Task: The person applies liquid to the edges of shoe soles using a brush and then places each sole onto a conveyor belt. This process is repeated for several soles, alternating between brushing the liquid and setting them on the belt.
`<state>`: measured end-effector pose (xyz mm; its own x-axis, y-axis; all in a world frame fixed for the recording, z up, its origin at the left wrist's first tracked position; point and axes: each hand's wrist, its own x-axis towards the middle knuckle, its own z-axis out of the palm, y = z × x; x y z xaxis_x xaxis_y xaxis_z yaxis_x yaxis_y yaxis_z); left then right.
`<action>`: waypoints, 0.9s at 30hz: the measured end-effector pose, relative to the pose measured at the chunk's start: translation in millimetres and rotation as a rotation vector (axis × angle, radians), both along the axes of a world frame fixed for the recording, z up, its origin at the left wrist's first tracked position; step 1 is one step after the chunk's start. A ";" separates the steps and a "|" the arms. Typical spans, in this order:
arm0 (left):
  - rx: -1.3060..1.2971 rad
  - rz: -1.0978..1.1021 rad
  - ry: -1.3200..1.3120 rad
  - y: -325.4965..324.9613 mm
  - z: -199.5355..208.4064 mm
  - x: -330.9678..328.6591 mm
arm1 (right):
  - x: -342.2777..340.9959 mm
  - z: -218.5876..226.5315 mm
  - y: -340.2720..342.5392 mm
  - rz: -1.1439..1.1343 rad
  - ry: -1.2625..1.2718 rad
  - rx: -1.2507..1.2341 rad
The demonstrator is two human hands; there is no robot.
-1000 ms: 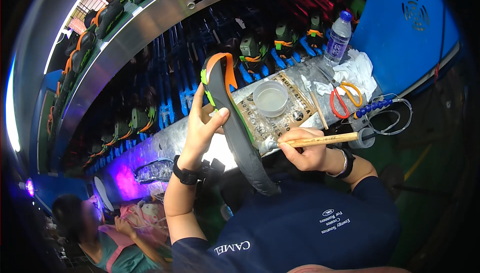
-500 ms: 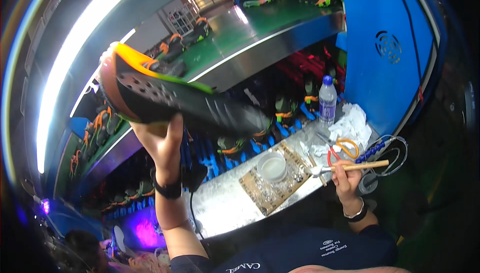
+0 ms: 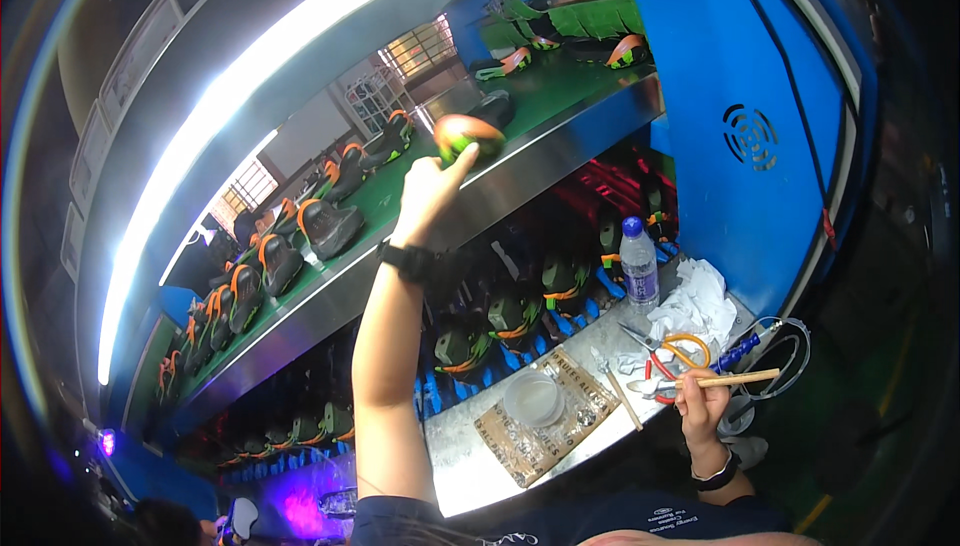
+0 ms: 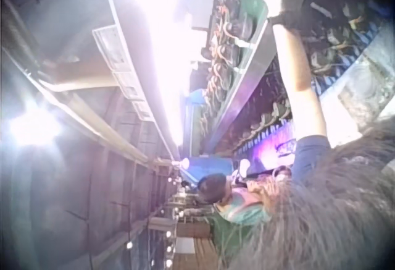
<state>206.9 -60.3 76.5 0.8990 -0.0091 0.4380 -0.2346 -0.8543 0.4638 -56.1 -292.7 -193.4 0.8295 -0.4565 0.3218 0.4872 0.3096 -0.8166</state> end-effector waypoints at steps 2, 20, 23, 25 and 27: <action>0.210 0.125 -0.156 -7.3 1.3 -10.2 | 6.7 -3.0 -4.8 0.009 0.012 0.009; 0.745 0.419 0.303 64.5 77.5 187.2 | 42.0 -30.3 -50.3 -0.259 0.173 -0.023; 0.839 0.526 0.289 139.4 69.6 206.9 | 43.5 -29.1 -58.5 -0.290 0.199 -0.024; 0.683 0.564 0.424 138.2 57.4 215.3 | 44.8 -28.1 -62.5 -0.336 0.194 -0.046; 0.734 0.366 0.436 159.2 50.5 218.4 | 45.8 -32.3 -65.9 -0.370 0.184 -0.068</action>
